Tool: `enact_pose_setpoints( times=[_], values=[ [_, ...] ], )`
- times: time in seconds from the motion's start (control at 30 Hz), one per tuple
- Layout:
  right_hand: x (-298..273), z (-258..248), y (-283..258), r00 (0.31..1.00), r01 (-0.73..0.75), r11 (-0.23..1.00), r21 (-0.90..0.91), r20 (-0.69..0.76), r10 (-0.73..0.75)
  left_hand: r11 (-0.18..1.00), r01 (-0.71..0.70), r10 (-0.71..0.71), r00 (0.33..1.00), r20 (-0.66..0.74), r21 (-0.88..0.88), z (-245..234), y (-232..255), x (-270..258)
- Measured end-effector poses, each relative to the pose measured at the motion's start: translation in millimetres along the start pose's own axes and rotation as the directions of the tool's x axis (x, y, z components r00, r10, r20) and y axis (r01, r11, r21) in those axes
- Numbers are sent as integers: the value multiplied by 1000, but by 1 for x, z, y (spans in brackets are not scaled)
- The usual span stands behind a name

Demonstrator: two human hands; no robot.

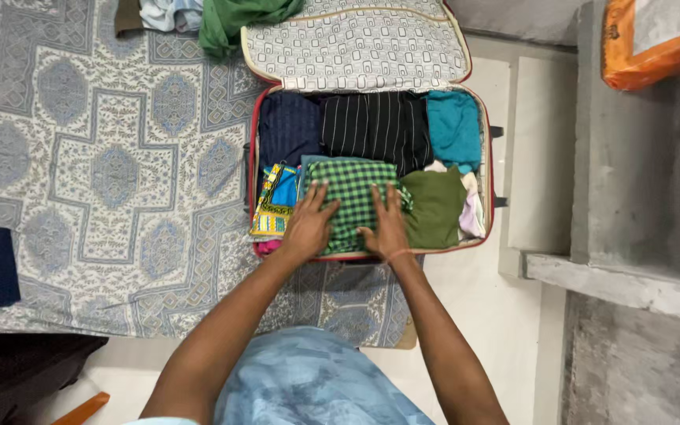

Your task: The person folds various pieces of clothing, including shirts and pants, on a bed and places them into an open suitcase. The person handles items one by one, folding them neatly before arranging them inside the luggage.

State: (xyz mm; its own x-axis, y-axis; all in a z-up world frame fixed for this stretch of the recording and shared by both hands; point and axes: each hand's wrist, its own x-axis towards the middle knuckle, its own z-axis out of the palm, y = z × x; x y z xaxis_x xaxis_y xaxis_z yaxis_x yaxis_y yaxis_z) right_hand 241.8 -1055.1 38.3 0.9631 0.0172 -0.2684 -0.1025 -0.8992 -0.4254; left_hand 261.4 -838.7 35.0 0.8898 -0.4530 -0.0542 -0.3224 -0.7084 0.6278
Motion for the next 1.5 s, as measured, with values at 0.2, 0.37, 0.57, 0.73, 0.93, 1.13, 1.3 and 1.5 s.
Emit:
enact_pose_setpoints(
  times=[0.2,0.37,0.57,0.73,0.93,1.13,1.3,1.5],
  values=[
    [-131,10,-20,964,-2,987,163,-261,45,986,33,-51,993,-108,-162,-7,1,-173],
    [-212,48,-92,934,-32,947,318,-328,142,988,16,-29,996,-81,-156,-36,-33,-225],
    [-240,69,-181,886,38,944,327,-449,119,951,-222,189,968,-165,-213,-92,-35,-224],
    [-251,74,-240,875,35,927,374,-459,151,910,-344,321,938,-135,-231,-124,-37,-240],
    [-290,112,-317,871,22,884,467,-443,212,900,-327,298,944,-140,-288,-152,-77,-315],
    [-320,175,-381,894,121,876,467,-435,109,933,-219,155,961,-229,-287,-174,-141,-430],
    [-338,249,-444,899,238,759,606,-433,63,963,-116,57,970,-235,-245,-206,-191,-533],
    [-374,305,-540,960,215,691,690,-280,-19,977,5,-62,963,-263,-211,-258,-243,-618]
  ],
)
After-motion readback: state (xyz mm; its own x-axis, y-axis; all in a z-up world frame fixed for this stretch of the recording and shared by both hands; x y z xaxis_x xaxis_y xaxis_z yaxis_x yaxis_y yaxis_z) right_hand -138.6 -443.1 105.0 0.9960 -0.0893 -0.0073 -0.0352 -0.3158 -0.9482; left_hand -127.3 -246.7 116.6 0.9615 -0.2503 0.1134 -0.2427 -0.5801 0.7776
